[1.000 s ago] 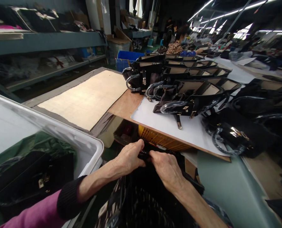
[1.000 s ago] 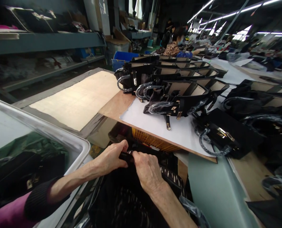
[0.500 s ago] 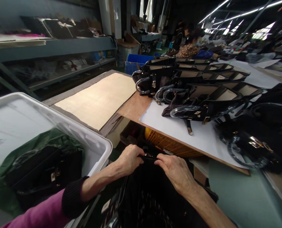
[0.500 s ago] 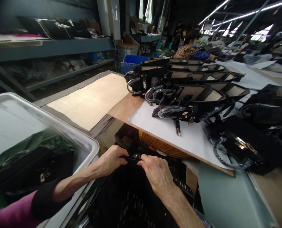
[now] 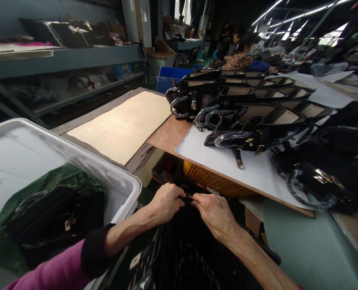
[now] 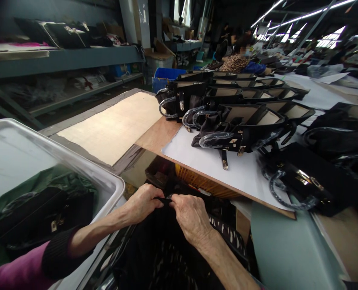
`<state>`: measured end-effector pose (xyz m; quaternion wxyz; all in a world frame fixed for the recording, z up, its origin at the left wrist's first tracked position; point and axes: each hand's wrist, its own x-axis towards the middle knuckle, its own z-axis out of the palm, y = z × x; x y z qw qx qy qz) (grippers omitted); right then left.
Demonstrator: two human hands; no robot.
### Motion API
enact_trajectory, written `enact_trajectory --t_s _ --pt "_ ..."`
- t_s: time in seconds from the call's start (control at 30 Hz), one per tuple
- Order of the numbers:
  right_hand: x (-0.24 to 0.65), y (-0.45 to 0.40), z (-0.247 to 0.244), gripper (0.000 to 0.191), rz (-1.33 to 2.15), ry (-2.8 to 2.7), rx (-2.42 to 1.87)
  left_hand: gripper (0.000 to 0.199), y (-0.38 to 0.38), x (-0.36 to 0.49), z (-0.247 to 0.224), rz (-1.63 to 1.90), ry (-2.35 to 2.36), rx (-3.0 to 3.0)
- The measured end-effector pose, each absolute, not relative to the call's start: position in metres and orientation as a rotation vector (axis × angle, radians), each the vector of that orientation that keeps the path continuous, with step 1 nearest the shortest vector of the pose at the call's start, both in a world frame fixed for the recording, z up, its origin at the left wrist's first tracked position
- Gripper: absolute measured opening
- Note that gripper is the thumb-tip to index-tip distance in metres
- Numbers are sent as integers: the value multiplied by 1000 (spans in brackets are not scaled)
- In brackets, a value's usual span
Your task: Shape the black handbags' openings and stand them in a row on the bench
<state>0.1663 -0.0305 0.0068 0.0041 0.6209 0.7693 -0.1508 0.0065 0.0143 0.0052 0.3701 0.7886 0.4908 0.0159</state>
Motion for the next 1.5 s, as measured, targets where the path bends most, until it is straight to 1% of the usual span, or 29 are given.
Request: enact_trajectory --t_s 0.13,0.27,0.4,0.5,0.7,0.77,0.87,0.93,1.03,1.13,1.3,1.4,1.5 --pt "164 -28 13 17 -505 2368 1920 21 14 8 6 54 1257 2025" --pt "162 -22 19 15 -656 2415 1733 20 12 11 6 65 1180 2036" --pt "165 -16 26 20 -725 2406 1649 19 14 15 5 152 1233 1919" --pt "171 -10 34 23 -659 2399 1680 25 17 13 11 175 1148 1760" --pt "195 3 50 16 -626 2338 1696 41 7 -1 25 120 939 1574" --pt "202 4 53 16 -622 2325 1696 39 2 -2 21 138 967 1594" --pt "209 2 54 16 -623 2319 1691 22 -1 3 9 209 1043 1692" --pt "212 -1 54 17 -624 2329 1680 17 0 6 -1 240 1018 1707" --pt "216 -5 50 19 -645 2362 1620 19 5 10 -13 213 942 1683" --pt "218 -8 41 19 -650 2360 1548 18 6 10 -20 186 923 1681" --pt "214 -10 27 24 -631 2308 1560 18 2 9 -26 223 905 1655" --pt "207 -7 21 23 -621 2341 1561 17 1 9 -29 248 900 1635" --pt "202 0 16 20 -708 2410 1508 16 1 9 -30 262 903 1626"
